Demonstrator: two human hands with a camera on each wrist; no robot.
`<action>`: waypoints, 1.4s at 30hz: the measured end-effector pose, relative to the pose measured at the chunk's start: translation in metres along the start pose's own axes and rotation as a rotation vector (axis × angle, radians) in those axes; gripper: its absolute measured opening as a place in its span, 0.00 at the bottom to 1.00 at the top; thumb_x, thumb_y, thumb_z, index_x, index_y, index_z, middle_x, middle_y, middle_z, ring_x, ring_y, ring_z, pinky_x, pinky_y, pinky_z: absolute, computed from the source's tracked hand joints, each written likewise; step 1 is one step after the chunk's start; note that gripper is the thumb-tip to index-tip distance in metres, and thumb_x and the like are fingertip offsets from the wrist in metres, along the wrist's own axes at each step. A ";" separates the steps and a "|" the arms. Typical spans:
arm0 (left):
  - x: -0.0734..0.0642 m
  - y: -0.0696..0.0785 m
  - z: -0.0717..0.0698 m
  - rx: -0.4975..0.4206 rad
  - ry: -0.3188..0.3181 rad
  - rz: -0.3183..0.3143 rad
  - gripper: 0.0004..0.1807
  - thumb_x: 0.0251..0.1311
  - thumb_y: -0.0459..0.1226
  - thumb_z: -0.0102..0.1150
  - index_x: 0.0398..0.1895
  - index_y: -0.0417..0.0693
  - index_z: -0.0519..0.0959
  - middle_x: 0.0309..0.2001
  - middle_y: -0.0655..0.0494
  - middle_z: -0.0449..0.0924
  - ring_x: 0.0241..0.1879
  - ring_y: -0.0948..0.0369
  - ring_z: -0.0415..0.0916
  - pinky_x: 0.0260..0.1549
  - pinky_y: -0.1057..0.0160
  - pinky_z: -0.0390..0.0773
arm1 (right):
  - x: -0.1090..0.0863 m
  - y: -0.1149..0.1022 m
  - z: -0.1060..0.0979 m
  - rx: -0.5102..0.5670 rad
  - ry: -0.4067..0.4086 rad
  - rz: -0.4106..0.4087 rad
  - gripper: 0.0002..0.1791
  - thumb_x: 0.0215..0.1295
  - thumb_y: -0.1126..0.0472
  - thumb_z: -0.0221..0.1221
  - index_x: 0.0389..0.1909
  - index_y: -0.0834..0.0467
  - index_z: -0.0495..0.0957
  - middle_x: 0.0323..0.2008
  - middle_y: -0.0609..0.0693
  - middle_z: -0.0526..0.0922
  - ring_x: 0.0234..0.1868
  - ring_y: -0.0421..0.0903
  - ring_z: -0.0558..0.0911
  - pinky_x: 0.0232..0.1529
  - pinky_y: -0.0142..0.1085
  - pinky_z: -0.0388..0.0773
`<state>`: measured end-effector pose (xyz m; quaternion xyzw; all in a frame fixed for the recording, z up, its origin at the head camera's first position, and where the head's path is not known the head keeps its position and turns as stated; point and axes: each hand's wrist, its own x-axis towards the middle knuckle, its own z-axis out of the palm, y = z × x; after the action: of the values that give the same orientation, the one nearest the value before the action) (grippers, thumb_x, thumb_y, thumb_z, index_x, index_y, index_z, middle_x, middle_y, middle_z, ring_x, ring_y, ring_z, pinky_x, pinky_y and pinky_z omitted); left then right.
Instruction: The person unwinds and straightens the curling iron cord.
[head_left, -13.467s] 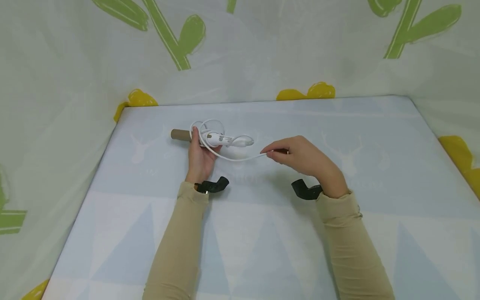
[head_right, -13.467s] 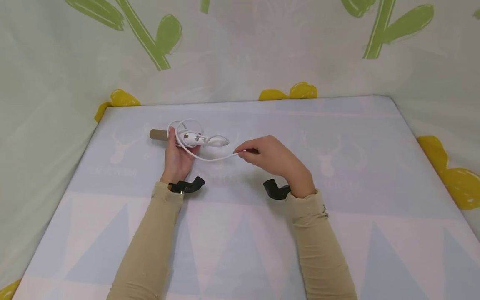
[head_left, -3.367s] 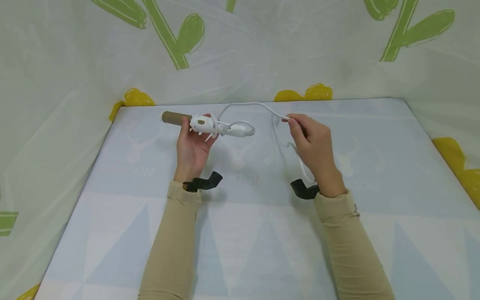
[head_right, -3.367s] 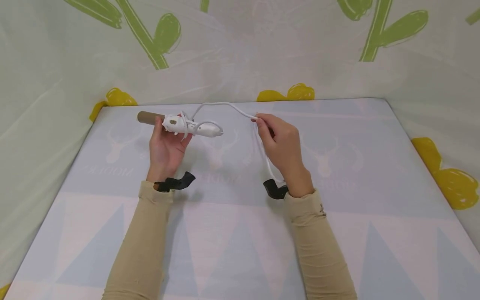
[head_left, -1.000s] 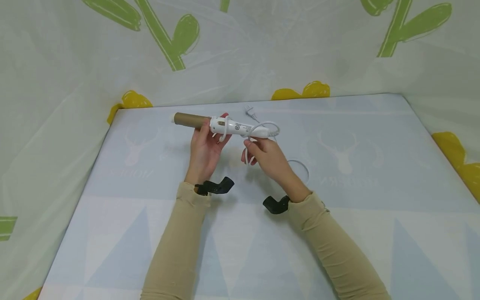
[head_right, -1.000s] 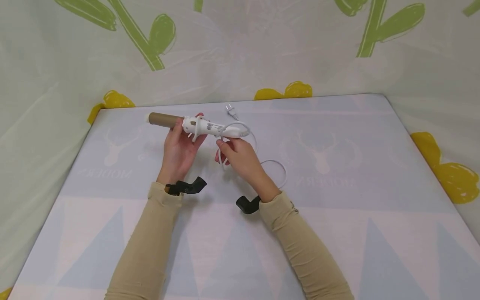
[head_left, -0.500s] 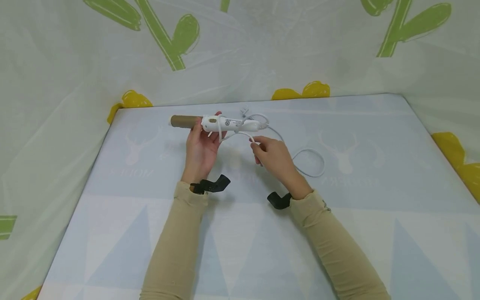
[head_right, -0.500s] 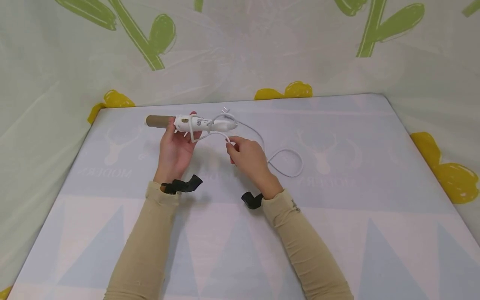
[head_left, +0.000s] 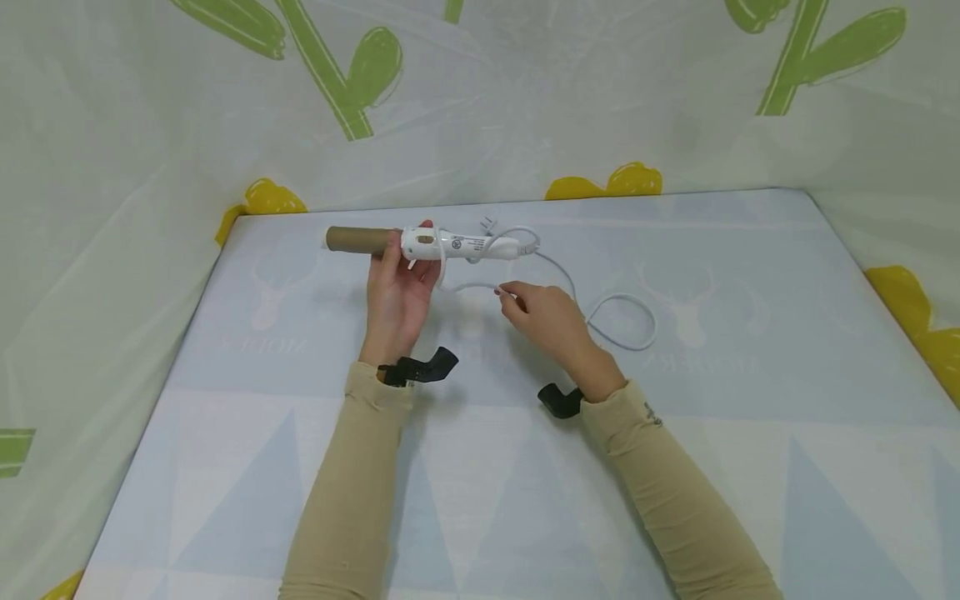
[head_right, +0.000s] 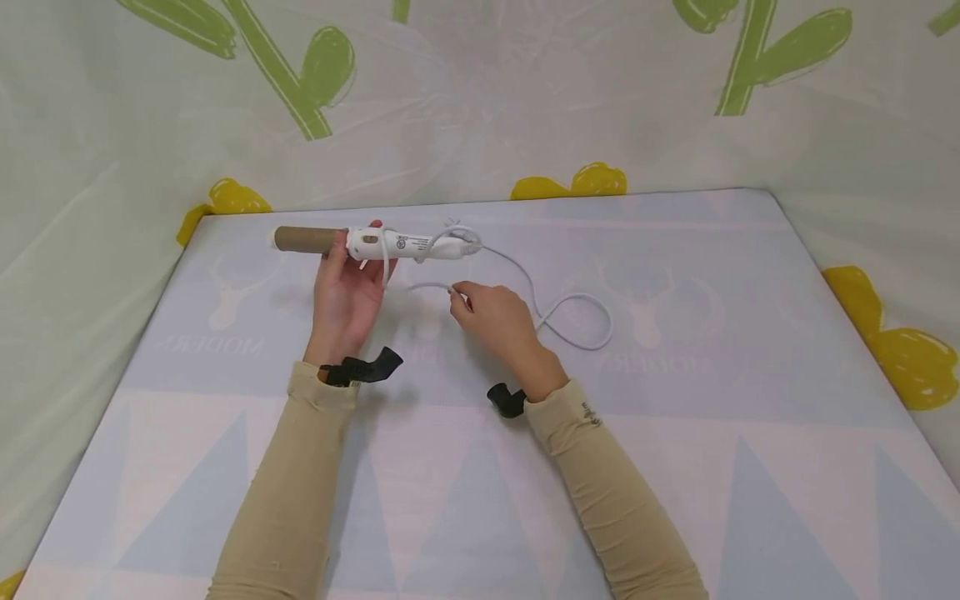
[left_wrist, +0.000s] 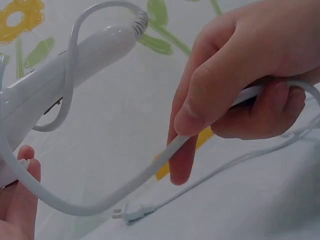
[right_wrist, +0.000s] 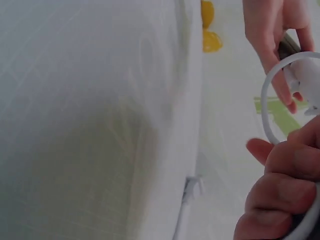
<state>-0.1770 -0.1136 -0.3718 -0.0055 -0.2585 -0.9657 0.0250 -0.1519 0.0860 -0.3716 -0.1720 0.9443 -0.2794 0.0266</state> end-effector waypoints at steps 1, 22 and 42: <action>0.000 0.000 0.000 -0.006 0.008 0.008 0.20 0.58 0.41 0.55 0.50 0.47 0.60 0.56 0.43 0.66 0.55 0.48 0.66 0.54 0.54 0.65 | -0.001 -0.001 0.000 -0.025 -0.027 -0.016 0.19 0.66 0.52 0.45 0.50 0.55 0.76 0.13 0.45 0.69 0.17 0.42 0.67 0.19 0.33 0.63; 0.002 0.006 -0.005 0.072 0.050 0.007 0.21 0.58 0.42 0.55 0.51 0.52 0.59 0.50 0.48 0.66 0.55 0.51 0.65 0.51 0.47 0.66 | -0.021 -0.026 -0.035 0.208 -0.029 -0.420 0.10 0.61 0.50 0.54 0.35 0.49 0.81 0.18 0.37 0.73 0.19 0.34 0.68 0.24 0.29 0.68; 0.001 0.004 -0.009 0.110 0.011 -0.023 0.18 0.59 0.44 0.53 0.47 0.52 0.60 0.46 0.50 0.66 0.47 0.56 0.67 0.47 0.51 0.69 | -0.022 0.009 -0.070 0.291 0.356 -0.265 0.10 0.61 0.53 0.55 0.33 0.55 0.81 0.14 0.44 0.68 0.16 0.40 0.62 0.20 0.31 0.61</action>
<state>-0.1776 -0.1217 -0.3774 0.0043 -0.3110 -0.9503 0.0155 -0.1443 0.1365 -0.3188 -0.2368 0.8530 -0.4393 -0.1525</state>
